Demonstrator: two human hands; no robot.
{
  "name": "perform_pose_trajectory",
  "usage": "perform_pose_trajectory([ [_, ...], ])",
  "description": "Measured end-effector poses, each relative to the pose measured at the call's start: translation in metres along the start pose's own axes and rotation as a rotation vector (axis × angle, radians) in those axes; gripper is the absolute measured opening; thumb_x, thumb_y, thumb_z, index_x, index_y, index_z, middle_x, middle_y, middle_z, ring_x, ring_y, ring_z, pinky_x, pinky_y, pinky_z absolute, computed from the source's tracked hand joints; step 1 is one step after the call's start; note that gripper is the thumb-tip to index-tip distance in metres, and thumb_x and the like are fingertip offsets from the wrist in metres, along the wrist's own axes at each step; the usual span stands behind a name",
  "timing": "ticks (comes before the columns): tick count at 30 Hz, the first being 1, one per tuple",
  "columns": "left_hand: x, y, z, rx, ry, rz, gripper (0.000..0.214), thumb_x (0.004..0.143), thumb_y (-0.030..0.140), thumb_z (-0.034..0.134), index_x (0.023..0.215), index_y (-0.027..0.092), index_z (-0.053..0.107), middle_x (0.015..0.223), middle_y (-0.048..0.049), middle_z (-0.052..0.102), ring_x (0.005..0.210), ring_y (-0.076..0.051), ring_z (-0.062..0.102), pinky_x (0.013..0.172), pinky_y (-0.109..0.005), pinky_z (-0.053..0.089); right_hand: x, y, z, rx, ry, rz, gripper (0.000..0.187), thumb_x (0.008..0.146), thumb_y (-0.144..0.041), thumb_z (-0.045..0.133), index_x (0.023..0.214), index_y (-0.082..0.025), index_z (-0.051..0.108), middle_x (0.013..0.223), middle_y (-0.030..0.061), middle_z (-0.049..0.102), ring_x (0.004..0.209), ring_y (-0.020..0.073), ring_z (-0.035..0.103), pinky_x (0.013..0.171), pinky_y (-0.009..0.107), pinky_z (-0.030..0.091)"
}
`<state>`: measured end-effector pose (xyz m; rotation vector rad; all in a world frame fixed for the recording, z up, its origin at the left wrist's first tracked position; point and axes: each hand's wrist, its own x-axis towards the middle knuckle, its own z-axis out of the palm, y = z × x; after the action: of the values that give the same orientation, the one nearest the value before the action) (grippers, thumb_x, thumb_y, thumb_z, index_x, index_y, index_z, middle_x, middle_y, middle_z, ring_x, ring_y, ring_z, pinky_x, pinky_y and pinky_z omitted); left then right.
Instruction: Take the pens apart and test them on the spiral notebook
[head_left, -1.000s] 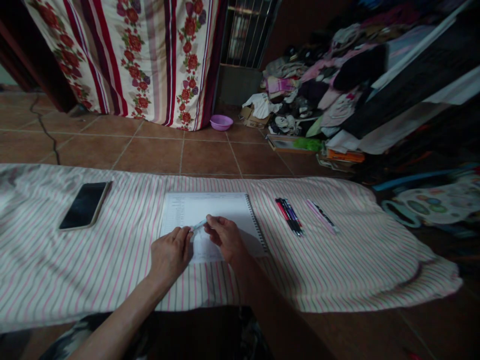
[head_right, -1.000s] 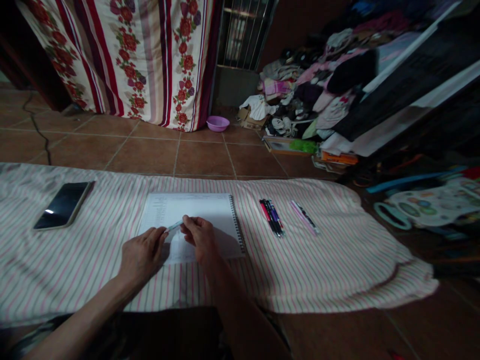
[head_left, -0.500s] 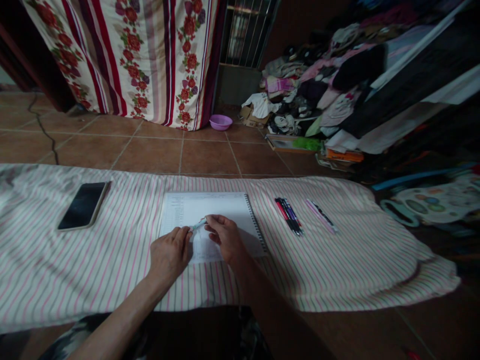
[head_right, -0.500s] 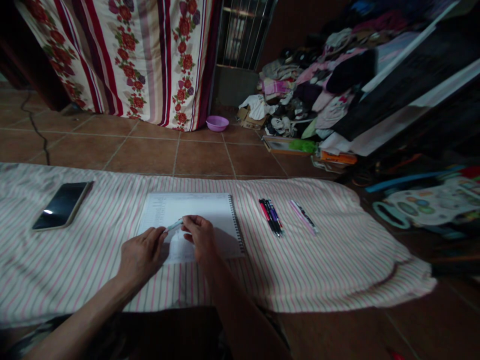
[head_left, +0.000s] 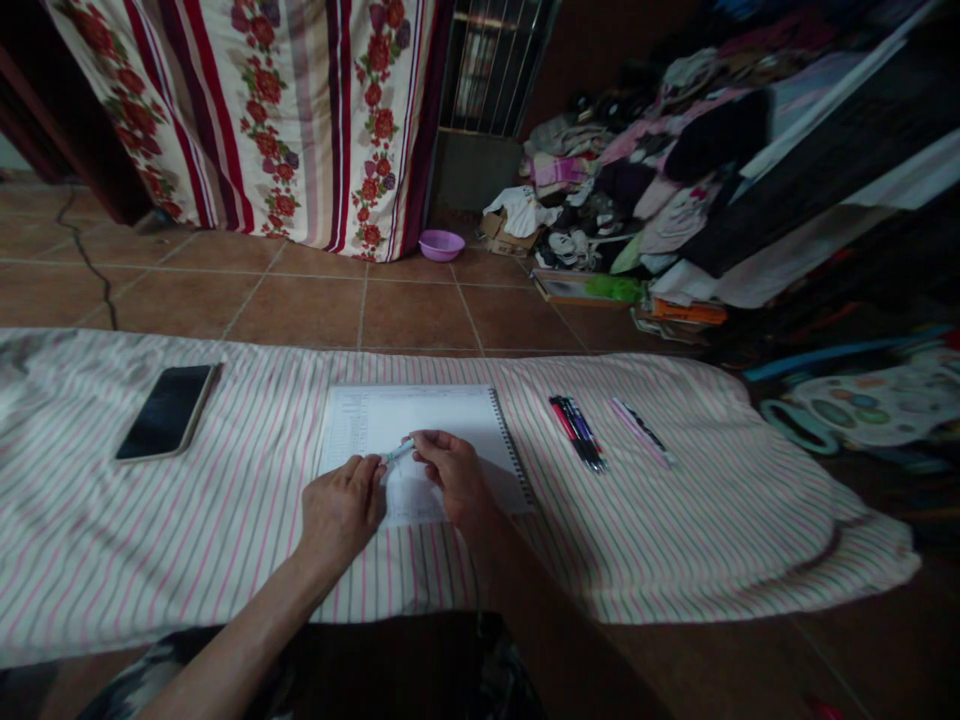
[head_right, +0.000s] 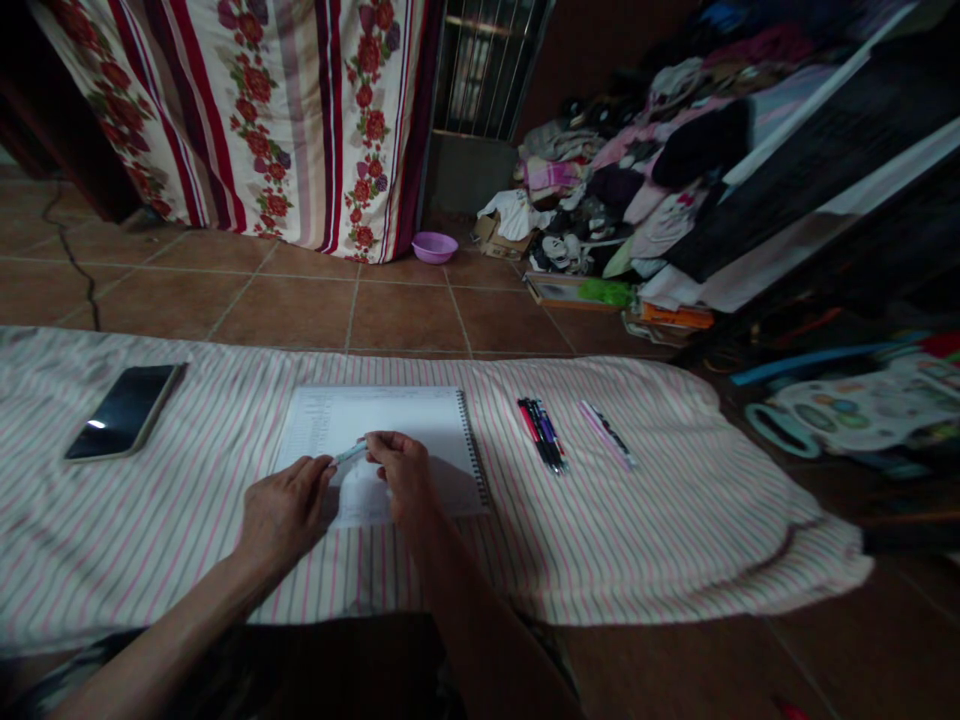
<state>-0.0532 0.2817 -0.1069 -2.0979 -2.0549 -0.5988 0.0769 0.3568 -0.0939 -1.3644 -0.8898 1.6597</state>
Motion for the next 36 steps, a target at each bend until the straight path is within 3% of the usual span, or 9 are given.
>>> perform_pose_trajectory([
  [7,0.0011,-0.0004,-0.0005,0.008,0.019,-0.014,0.031,0.091,0.029,0.033,0.094,0.017,0.061,0.071,-0.0021,0.067,0.056,-0.015,0.061,0.048,-0.025,0.037,-0.0056,-0.0042,0.0013,0.059,-0.059,0.061,0.025,0.057,-0.039,0.071,0.073,-0.020,0.069,0.077,0.0008,0.066,0.067,0.0105,0.056,0.053,0.020,0.032],
  [11,0.0006,-0.0004,-0.0006,0.012,0.043,0.007,0.029,0.091,0.029,0.035,0.093,0.016,0.061,0.070,-0.0016,0.066,0.056,-0.015,0.061,0.049,-0.026,0.037,-0.0052,-0.0028,0.0014,0.052,-0.030,0.114,0.031,0.055,-0.043,0.074,0.068,-0.017,0.063,0.067,-0.0001,0.063,0.064,0.0113,0.057,0.049,0.020,0.030],
  [16,-0.0003,-0.0007,0.0012,0.017,0.048,0.023,0.028,0.091,0.028,0.036,0.093,0.016,0.061,0.071,-0.0015,0.066,0.055,-0.015,0.061,0.048,-0.026,0.037,-0.0017,0.0006,0.0010,-0.034,0.052,0.027,0.025,0.054,-0.036,0.074,0.064,-0.015,0.065,0.056,-0.0008,0.060,0.058,0.0101,0.053,0.049,0.021,0.030],
  [20,0.0004,-0.0008,0.0025,0.009,0.053,0.022,0.027,0.090,0.027,0.037,0.092,0.016,0.061,0.070,-0.0010,0.066,0.054,-0.015,0.060,0.047,-0.026,0.037,-0.0023,-0.0020,0.0010,-0.003,-0.003,0.006,0.022,0.055,-0.034,0.071,0.068,-0.016,0.070,0.063,-0.0005,0.061,0.062,0.0090,0.052,0.051,0.020,0.030],
  [25,0.0004,-0.0017,0.0014,0.019,0.080,0.028,0.026,0.090,0.027,0.038,0.092,0.017,0.061,0.069,-0.0003,0.065,0.053,-0.015,0.060,0.046,-0.026,0.036,-0.0063,-0.0063,0.0008,0.057,-0.081,0.094,0.028,0.054,-0.038,0.073,0.073,-0.018,0.070,0.071,-0.0005,0.063,0.067,0.0091,0.054,0.053,0.019,0.032],
  [30,-0.0006,-0.0020,0.0034,0.020,0.109,0.044,0.025,0.090,0.027,0.039,0.093,0.016,0.061,0.069,-0.0007,0.066,0.053,-0.015,0.060,0.047,-0.026,0.036,-0.0042,-0.0013,-0.0002,0.029,-0.038,0.100,0.034,0.053,-0.044,0.075,0.069,-0.016,0.063,0.065,-0.0001,0.063,0.065,0.0117,0.058,0.052,0.020,0.032],
  [36,-0.0010,-0.0011,0.0044,0.021,0.092,0.051,0.025,0.089,0.026,0.039,0.093,0.016,0.061,0.069,-0.0010,0.066,0.053,-0.015,0.060,0.046,-0.026,0.036,-0.0031,-0.0011,0.0005,-0.019,0.043,0.046,0.023,0.055,-0.033,0.073,0.067,-0.015,0.066,0.058,-0.0015,0.060,0.060,0.0097,0.054,0.052,0.021,0.032],
])
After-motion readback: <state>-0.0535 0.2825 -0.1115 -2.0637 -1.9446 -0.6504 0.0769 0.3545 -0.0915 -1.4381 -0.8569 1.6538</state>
